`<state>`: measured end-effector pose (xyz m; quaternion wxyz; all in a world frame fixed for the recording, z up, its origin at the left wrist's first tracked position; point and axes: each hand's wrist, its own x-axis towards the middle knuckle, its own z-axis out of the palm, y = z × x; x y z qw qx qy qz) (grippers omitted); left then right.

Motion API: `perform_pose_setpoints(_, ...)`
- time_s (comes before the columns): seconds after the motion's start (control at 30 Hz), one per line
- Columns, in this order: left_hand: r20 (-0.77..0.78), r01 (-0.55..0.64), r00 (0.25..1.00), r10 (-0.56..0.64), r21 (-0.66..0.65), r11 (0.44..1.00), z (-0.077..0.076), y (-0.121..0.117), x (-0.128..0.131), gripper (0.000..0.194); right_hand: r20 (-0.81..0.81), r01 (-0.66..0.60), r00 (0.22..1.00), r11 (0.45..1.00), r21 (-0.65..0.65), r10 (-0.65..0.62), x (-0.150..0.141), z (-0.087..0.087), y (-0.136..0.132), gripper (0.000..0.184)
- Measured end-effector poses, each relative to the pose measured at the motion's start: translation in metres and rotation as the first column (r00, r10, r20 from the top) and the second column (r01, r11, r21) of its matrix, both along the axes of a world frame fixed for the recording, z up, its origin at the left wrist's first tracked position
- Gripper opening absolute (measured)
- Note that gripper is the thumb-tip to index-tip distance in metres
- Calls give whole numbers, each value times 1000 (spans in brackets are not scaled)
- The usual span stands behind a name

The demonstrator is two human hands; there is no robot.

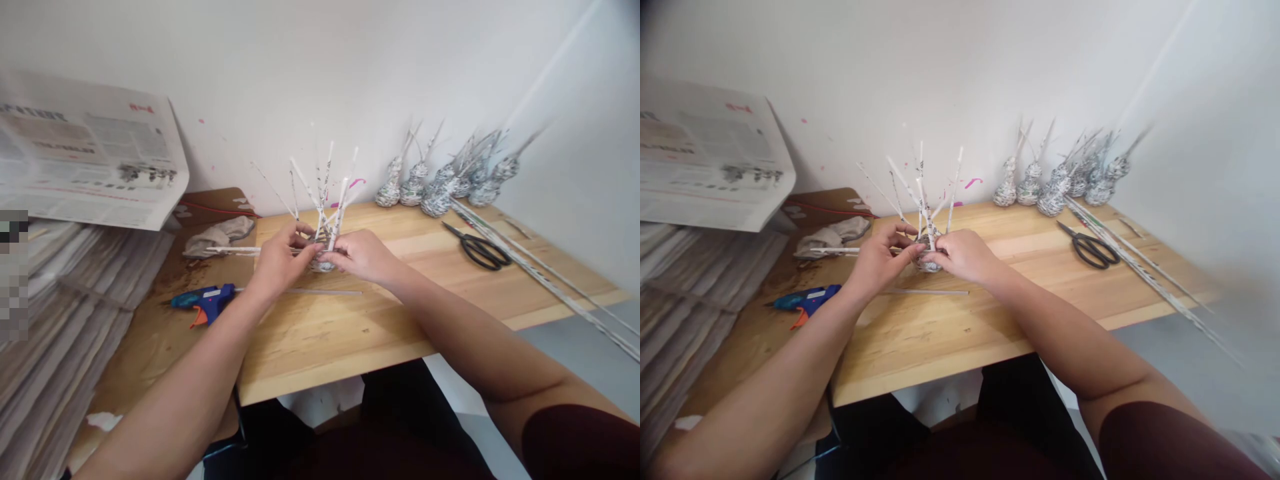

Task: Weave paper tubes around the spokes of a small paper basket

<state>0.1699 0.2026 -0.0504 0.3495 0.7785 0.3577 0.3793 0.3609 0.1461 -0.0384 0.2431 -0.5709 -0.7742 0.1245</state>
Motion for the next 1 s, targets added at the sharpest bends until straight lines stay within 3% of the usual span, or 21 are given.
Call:
perform_pose_setpoints(0.17,-121,42,992,-41,5,999,0,1,0,24,-25,-18,1000,998,-60,17,0,-1,1,26)
perform_pose_setpoints(0.33,-127,26,992,-22,30,999,1,6,-3,24,-272,-66,962,982,-179,15,7,8,-4,21)
perform_pose_setpoints(0.4,-106,23,994,-20,22,999,1,7,-4,24,-297,-74,955,979,-189,15,12,13,-6,19)
perform_pose_setpoints(0.53,-87,38,996,-38,6,999,-4,11,-5,20,-200,-82,978,990,-111,59,16,13,-5,14)
perform_pose_setpoints(0.77,-92,22,996,-24,-24,999,-2,10,-5,23,2,-12,1000,1000,-7,12,9,2,3,17)
perform_pose_setpoints(1.0,-89,78,992,-91,-140,987,5,11,-9,21,29,-9,1000,1000,4,8,5,-2,4,18)
